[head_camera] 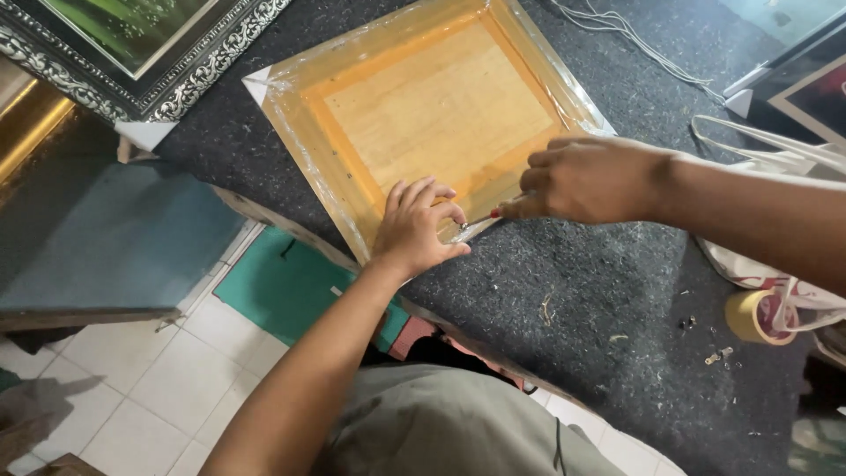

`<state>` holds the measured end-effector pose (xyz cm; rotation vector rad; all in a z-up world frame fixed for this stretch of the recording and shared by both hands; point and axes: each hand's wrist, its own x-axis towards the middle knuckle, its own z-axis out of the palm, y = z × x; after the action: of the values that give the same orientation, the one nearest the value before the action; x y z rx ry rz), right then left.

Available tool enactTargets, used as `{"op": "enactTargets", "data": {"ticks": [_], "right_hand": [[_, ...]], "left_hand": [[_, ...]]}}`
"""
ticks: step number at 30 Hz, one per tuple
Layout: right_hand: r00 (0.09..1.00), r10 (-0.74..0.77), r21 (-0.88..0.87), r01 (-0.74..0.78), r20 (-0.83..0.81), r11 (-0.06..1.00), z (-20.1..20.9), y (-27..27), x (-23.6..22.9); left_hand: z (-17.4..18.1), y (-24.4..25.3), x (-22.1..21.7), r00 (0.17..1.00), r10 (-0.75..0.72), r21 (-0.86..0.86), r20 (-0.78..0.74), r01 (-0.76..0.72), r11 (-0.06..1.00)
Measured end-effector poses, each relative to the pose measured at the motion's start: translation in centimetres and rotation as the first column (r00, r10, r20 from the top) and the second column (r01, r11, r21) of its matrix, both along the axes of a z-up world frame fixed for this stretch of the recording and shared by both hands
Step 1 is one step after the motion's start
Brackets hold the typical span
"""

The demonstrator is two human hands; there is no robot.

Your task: Fastening hardware to a wooden frame using a manual screwdriver and screws.

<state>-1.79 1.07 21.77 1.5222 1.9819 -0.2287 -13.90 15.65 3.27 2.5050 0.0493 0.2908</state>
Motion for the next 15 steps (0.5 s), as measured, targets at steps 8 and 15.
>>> {"op": "enactTargets", "data": {"ticks": [8,15], "right_hand": [[0.469,-0.817,-0.168,0.824,-0.336,0.542,-1.3,1.4,-1.2],[0.308,-0.916,-0.204,0.909,-0.258,0.363,-1.7,0.8,-1.4]], "left_hand": [[-0.6,-0.1,0.1,1.000,-0.009,-0.001,-0.015,0.009,1.000],[-0.2,0.1,0.0,0.999,-0.018,0.017,-0.044,0.019,1.000]]}}
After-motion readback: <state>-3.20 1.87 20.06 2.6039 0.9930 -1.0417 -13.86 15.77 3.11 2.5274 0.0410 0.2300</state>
